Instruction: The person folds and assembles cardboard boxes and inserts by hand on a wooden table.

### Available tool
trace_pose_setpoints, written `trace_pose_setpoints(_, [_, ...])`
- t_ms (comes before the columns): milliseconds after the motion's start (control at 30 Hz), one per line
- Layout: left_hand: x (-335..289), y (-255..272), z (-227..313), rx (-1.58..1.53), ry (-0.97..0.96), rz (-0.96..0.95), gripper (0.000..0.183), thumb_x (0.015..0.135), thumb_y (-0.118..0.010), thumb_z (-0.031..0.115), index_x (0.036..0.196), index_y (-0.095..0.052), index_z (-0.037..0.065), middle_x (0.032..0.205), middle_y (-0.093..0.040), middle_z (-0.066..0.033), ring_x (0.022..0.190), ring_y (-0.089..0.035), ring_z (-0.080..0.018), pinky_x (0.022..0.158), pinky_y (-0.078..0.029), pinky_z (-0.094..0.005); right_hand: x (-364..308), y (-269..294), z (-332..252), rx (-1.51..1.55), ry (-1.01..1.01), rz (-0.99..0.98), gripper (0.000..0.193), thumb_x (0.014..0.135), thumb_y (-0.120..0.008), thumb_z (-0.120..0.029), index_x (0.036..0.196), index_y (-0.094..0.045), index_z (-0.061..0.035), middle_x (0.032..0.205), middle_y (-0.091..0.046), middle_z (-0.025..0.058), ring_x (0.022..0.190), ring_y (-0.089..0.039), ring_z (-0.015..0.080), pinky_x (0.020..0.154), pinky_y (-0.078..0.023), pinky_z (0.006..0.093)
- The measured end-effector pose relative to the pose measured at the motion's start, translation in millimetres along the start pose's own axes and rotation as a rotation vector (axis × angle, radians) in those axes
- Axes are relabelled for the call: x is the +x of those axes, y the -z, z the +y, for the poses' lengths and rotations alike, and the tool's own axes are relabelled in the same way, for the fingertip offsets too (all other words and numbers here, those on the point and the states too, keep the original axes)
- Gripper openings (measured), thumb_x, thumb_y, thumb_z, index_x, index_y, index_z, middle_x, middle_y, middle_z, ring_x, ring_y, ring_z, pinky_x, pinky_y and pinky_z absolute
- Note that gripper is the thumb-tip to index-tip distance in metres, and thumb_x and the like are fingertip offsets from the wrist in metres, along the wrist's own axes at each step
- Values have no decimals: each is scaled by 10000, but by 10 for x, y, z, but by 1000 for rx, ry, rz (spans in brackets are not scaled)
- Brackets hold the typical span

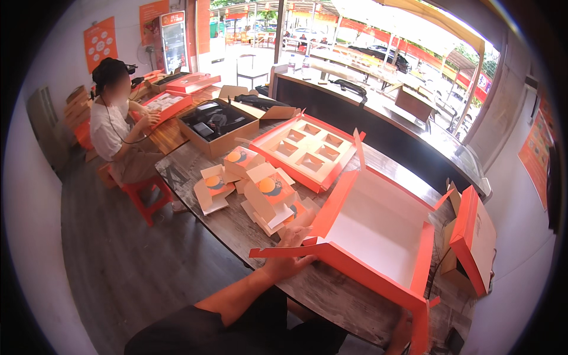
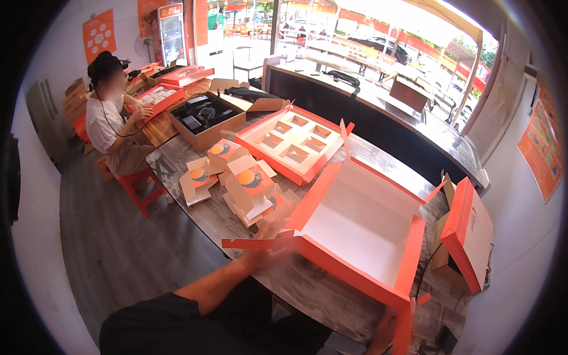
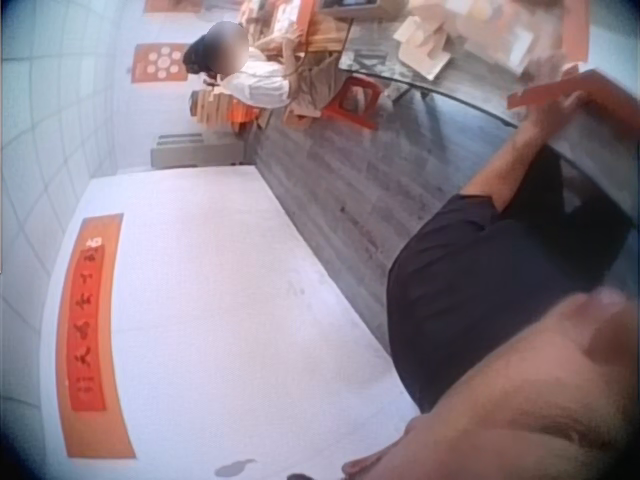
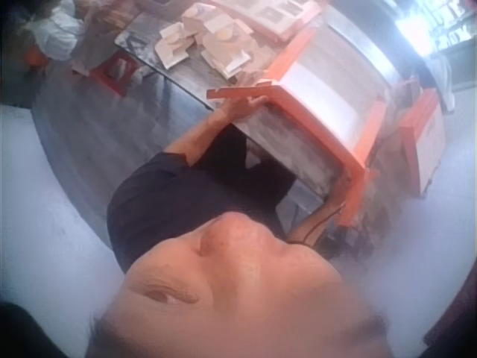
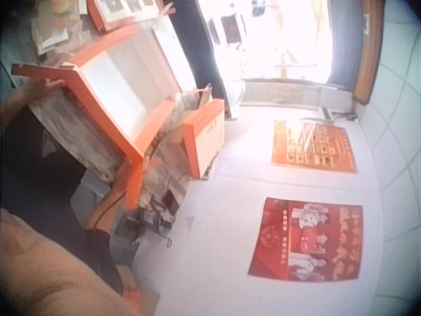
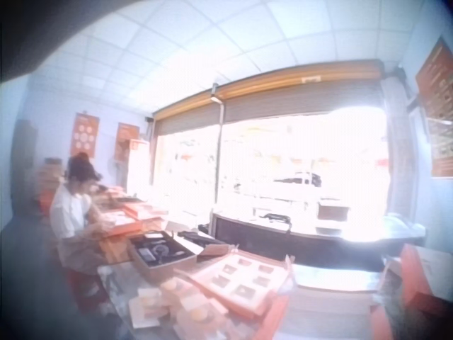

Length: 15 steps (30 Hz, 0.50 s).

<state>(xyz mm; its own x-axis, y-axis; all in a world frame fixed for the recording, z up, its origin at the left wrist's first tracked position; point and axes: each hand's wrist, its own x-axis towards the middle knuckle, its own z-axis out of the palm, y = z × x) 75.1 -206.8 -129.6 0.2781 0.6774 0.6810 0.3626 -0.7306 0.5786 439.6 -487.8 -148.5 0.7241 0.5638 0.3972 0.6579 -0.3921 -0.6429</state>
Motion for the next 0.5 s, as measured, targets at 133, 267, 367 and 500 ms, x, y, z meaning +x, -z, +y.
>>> trace_pose_setpoints(133, [11,38,42,71,-74,3,480,916,-840,278,1298,-653,55,1237,-666,-159,1242,-618,-372,1063,-501,-468,-37,-58,11,94,-45,3,321,1078,-676,-253,1222,-699,34,1087,-741,130,949,-682,206,818,-523,372])
trace_pose_setpoints(267, [45,122,68,88,-249,-14,268,951,-786,184,1174,-704,61,1122,-724,-109,1130,-690,-359,993,-561,-443,-53,-129,-13,132,-71,0,325,1080,-674,-257,1226,-697,33,1092,-739,132,957,-681,212,826,-522,374])
trace_pose_setpoints(367, [101,152,147,-11,-238,12,180,974,-749,146,1122,-720,49,1094,-752,-96,1082,-722,-353,926,-592,-429,-61,-155,-15,148,-83,-3,328,1081,-672,-259,1229,-695,32,1095,-737,133,963,-680,217,832,-522,375])
trace_pose_setpoints(500, [79,136,126,8,-250,-37,193,993,-731,145,1155,-707,43,1174,-748,-122,1119,-721,-363,933,-595,-438,-70,-182,-4,166,-92,-12,332,1083,-669,-263,1234,-693,31,1099,-735,135,971,-679,223,840,-521,377])
